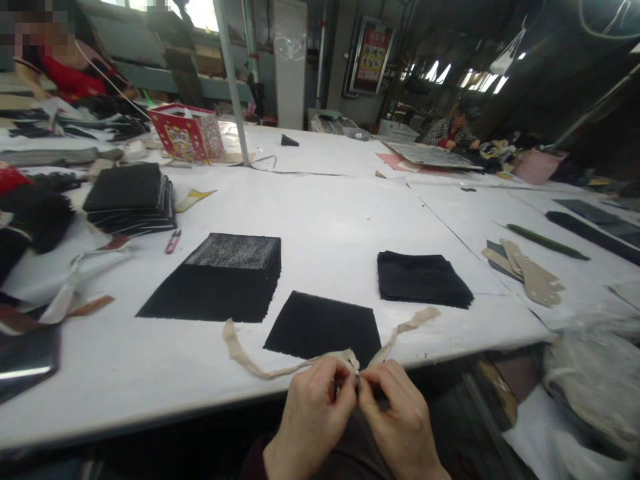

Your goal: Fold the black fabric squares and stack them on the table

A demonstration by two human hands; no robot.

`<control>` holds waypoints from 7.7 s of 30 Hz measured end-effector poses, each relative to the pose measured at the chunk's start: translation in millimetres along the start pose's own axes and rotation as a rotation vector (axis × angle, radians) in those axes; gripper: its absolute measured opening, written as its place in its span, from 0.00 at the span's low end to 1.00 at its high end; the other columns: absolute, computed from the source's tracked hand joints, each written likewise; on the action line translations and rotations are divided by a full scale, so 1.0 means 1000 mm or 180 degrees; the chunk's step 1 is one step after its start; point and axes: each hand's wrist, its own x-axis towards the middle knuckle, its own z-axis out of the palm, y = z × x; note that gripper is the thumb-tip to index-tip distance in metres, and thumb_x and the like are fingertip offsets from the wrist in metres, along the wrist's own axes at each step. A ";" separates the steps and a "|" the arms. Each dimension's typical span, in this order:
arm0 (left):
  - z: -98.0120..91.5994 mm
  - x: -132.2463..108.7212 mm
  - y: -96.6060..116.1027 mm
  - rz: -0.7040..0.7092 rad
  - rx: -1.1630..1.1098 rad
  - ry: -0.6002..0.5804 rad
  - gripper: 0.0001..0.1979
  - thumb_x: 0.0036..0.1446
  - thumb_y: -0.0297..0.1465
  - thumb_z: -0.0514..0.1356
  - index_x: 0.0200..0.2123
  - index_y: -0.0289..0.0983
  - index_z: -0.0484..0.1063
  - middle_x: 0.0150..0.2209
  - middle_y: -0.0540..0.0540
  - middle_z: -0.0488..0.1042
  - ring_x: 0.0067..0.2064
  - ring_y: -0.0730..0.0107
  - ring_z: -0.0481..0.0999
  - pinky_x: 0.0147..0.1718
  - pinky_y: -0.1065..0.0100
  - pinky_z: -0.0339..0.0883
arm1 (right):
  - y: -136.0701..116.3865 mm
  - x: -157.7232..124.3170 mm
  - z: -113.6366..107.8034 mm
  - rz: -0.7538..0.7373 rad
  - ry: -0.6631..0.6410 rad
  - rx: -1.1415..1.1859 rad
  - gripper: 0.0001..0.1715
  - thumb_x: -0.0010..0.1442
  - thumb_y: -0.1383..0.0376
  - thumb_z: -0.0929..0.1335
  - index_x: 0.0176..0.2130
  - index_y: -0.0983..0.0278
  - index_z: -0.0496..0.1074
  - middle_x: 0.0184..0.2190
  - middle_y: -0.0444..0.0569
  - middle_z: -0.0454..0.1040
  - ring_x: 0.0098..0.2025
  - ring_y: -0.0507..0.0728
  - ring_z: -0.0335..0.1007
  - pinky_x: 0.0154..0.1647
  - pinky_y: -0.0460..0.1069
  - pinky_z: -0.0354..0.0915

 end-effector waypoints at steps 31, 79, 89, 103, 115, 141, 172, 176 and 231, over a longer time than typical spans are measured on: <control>-0.005 0.013 0.000 -0.0750 -0.1127 -0.0694 0.07 0.54 0.29 0.55 0.25 0.36 0.66 0.22 0.53 0.64 0.25 0.76 0.61 0.25 0.73 0.53 | 0.008 0.017 -0.022 -0.1090 -0.1250 -0.0803 0.13 0.66 0.77 0.58 0.36 0.67 0.67 0.31 0.50 0.64 0.34 0.58 0.57 0.38 0.56 0.56; 0.015 0.021 -0.011 -0.1465 -0.2735 -0.0973 0.07 0.48 0.32 0.60 0.24 0.35 0.65 0.20 0.54 0.61 0.23 0.78 0.57 0.24 0.72 0.50 | 0.025 0.009 -0.017 -0.0968 -0.0968 -0.0560 0.09 0.65 0.77 0.60 0.37 0.67 0.65 0.31 0.50 0.63 0.35 0.58 0.56 0.37 0.55 0.56; 0.017 0.025 0.000 -0.0767 -0.1228 -0.0457 0.06 0.51 0.29 0.57 0.24 0.36 0.68 0.22 0.53 0.66 0.25 0.76 0.62 0.25 0.72 0.53 | 0.027 -0.001 0.002 0.1064 -0.0228 0.0592 0.08 0.64 0.68 0.65 0.31 0.63 0.68 0.25 0.43 0.69 0.26 0.52 0.66 0.27 0.46 0.62; 0.013 0.035 -0.022 -0.1403 -0.2483 -0.1252 0.02 0.43 0.27 0.59 0.24 0.34 0.70 0.22 0.52 0.68 0.25 0.77 0.62 0.26 0.73 0.54 | 0.024 0.007 -0.012 -0.0632 -0.0653 -0.0277 0.11 0.66 0.76 0.60 0.35 0.65 0.66 0.30 0.47 0.65 0.34 0.56 0.60 0.36 0.52 0.57; 0.018 0.034 -0.021 -0.1925 -0.3456 -0.1201 0.04 0.41 0.27 0.60 0.24 0.33 0.68 0.19 0.54 0.61 0.22 0.80 0.55 0.24 0.72 0.45 | 0.032 0.016 -0.008 0.1994 -0.0794 0.1587 0.12 0.60 0.59 0.67 0.30 0.65 0.73 0.24 0.45 0.72 0.25 0.54 0.67 0.26 0.47 0.62; 0.019 0.042 -0.003 -0.1469 -0.2567 -0.1141 0.04 0.41 0.29 0.60 0.22 0.35 0.67 0.20 0.53 0.65 0.24 0.77 0.59 0.25 0.72 0.52 | 0.033 0.017 -0.022 -0.0750 -0.0476 -0.0195 0.12 0.64 0.76 0.60 0.32 0.65 0.66 0.28 0.47 0.65 0.32 0.55 0.61 0.34 0.51 0.58; 0.019 0.036 0.003 -0.1473 -0.3033 -0.1239 0.07 0.43 0.30 0.63 0.24 0.33 0.67 0.20 0.54 0.63 0.23 0.80 0.56 0.24 0.72 0.48 | 0.033 0.021 -0.044 -0.0814 -0.0676 -0.0151 0.11 0.65 0.76 0.60 0.39 0.65 0.68 0.32 0.49 0.67 0.36 0.57 0.63 0.36 0.53 0.61; 0.017 0.038 0.001 -0.1393 -0.2917 -0.1198 0.10 0.45 0.32 0.65 0.25 0.33 0.67 0.23 0.53 0.65 0.25 0.78 0.58 0.26 0.72 0.50 | 0.026 0.025 -0.051 -0.0658 -0.0436 0.0009 0.10 0.65 0.76 0.63 0.41 0.63 0.69 0.33 0.48 0.69 0.36 0.56 0.65 0.36 0.51 0.62; 0.009 0.030 0.005 -0.0569 -0.1944 -0.1335 0.04 0.53 0.30 0.59 0.29 0.34 0.70 0.27 0.51 0.67 0.30 0.75 0.63 0.29 0.72 0.56 | 0.018 0.013 -0.054 -0.0912 -0.0836 -0.0422 0.10 0.65 0.77 0.61 0.38 0.65 0.68 0.31 0.48 0.67 0.34 0.56 0.62 0.35 0.51 0.60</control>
